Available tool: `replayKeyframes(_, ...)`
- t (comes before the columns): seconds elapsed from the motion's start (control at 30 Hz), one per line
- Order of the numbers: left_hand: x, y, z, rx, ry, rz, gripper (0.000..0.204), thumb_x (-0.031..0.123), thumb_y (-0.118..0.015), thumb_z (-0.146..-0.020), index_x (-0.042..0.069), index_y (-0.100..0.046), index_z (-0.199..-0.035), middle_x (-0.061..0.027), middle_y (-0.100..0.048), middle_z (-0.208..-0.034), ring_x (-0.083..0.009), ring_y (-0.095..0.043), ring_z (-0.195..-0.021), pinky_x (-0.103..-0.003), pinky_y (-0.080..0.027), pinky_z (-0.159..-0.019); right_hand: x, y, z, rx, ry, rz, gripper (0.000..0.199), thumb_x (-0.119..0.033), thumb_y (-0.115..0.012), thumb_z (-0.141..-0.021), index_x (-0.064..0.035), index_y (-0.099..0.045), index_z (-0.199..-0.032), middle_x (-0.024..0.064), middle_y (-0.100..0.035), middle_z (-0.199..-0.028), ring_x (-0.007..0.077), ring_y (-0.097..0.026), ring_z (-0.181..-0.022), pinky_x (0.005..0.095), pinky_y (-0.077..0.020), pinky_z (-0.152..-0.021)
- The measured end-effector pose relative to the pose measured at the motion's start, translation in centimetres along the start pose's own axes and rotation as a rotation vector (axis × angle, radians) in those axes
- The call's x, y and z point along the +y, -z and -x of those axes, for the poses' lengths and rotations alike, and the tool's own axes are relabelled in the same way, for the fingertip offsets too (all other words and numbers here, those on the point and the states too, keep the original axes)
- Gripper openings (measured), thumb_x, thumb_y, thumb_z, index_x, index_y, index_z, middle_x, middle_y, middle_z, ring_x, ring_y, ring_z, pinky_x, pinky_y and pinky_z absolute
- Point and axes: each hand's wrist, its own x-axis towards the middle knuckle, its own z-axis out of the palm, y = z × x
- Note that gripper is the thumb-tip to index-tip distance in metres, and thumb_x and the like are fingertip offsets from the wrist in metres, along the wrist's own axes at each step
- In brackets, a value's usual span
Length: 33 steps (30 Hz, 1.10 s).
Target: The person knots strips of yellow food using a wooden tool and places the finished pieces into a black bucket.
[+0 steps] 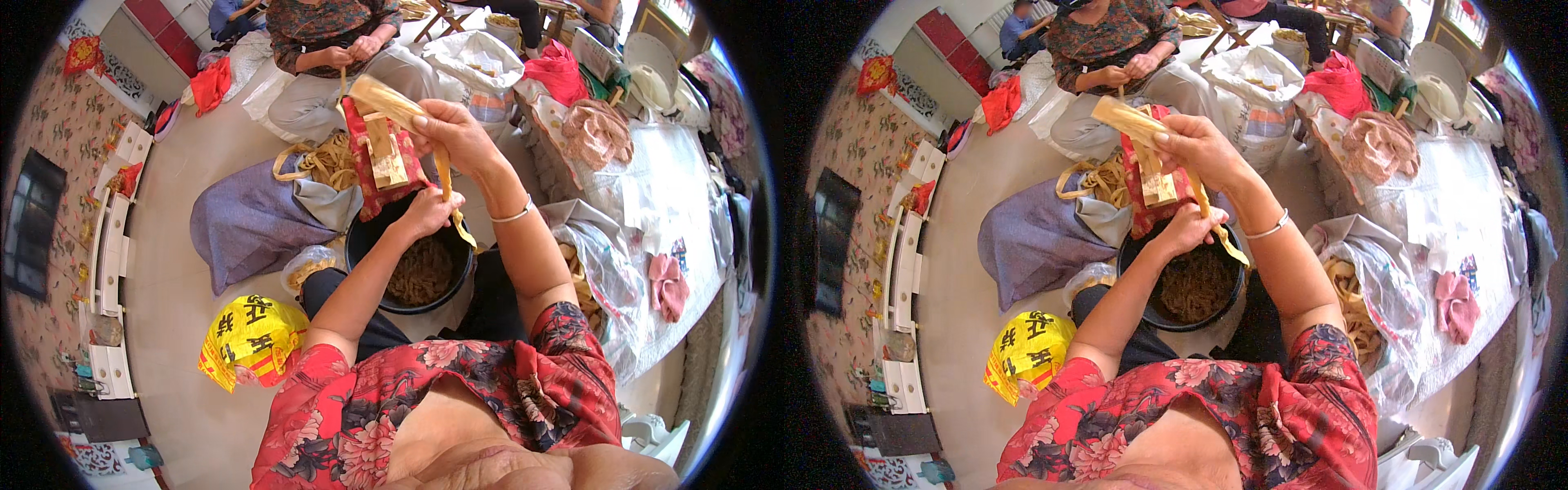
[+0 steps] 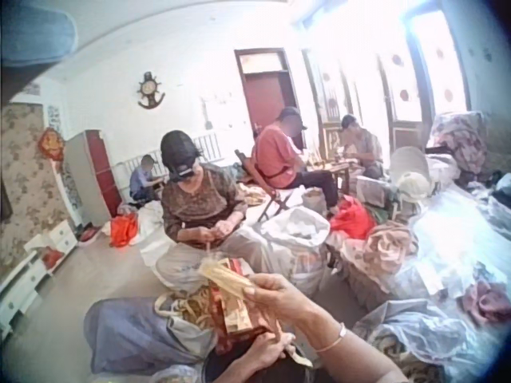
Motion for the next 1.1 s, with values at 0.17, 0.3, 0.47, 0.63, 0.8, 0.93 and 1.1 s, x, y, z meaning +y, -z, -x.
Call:
replayKeyframes(0.17,-1.4,4.6,0.8,-0.091,-0.315,-0.099,0.072,0.023,-0.070,-0.073,0.001,-0.036,-0.132,-0.0129,-0.044,-0.129,-0.0219,-0.041,-0.121,-0.035,-0.031,-0.102,1.9,0.7,-0.5,0.007,-0.098,-0.167,0.015,-0.014,-0.052,-0.090,-0.0005,-0.057,-0.095,0.0014,-0.051,-0.064,0.0060,-0.043,-0.048,0.0221,-0.0441,-0.049)
replayKeyframes(0.3,-0.5,9.7,1.8,-0.271,-0.419,0.821,0.082,0.036,-0.071,-0.072,0.003,-0.031,-0.135,-0.0125,-0.044,-0.128,-0.0232,-0.045,-0.117,-0.037,-0.038,-0.095,5.1,0.5,-0.6,-0.030,-0.217,-0.233,0.017,-0.020,-0.053,-0.091,-0.0055,-0.056,-0.083,-0.0007,-0.051,-0.061,0.0056,-0.045,-0.045,0.0192,-0.0404,-0.043)
replayKeyframes(0.47,0.4,10.8,1.3,-0.053,-0.616,0.928,0.054,0.041,-0.054,-0.086,0.003,-0.045,-0.123,-0.0180,-0.050,-0.124,-0.0294,-0.050,-0.113,-0.042,-0.042,-0.091,8.3,-0.1,-0.8,-0.068,-0.400,-0.112,0.021,-0.023,-0.052,-0.091,-0.0054,-0.056,-0.081,-0.0013,-0.049,-0.059,0.0051,-0.043,-0.043,0.0200,-0.0405,-0.041)
replayKeyframes(0.63,-2.0,12.1,0.6,0.183,-0.487,1.363,0.030,0.033,-0.041,-0.094,0.006,-0.053,-0.096,-0.0010,-0.049,-0.067,-0.0150,-0.049,-0.062,-0.031,-0.043,-0.067,10.3,-1.0,-1.2,-0.028,-0.558,0.022,0.027,-0.028,-0.049,-0.093,-0.0044,-0.056,-0.081,-0.0034,-0.045,-0.059,0.0038,-0.039,-0.046,0.0182,-0.0344,-0.040)
replayKeyframes(0.8,-2.3,13.3,1.1,0.638,-0.474,1.180,0.035,0.036,-0.040,-0.095,0.006,-0.056,-0.089,0.0043,-0.029,-0.054,-0.0079,-0.025,-0.044,-0.024,-0.027,-0.043,10.5,-1.6,-2.1,-0.027,-0.657,0.217,0.027,-0.028,-0.048,-0.094,-0.0058,-0.054,-0.079,-0.0072,-0.036,-0.057,0.0021,-0.030,-0.046,0.0171,-0.0265,-0.039)
replayKeyframes(0.93,-3.4,13.4,1.1,1.028,-0.786,0.157,0.051,0.044,-0.042,-0.093,-0.004,-0.061,-0.096,0.0030,-0.041,-0.058,-0.0066,-0.038,-0.051,-0.022,-0.031,-0.047,10.4,0.4,-2.5,-0.006,-0.692,-0.397,0.029,-0.027,-0.048,-0.093,-0.0030,-0.055,-0.079,-0.0066,-0.037,-0.054,0.0022,-0.029,-0.043,0.0184,-0.0223,-0.037)
replayKeyframes(1.1,-3.0,11.2,0.1,0.829,-0.909,-0.175,0.043,0.031,-0.041,-0.093,-0.004,-0.059,-0.108,-0.0179,-0.061,-0.102,-0.0295,-0.058,-0.096,-0.035,-0.043,-0.084,10.8,-0.9,-2.0,0.109,-0.275,0.119,0.009,-0.011,-0.055,-0.084,-0.0024,-0.055,-0.082,-0.0024,-0.044,-0.053,0.0067,-0.040,-0.045,0.0227,-0.0321,-0.040)
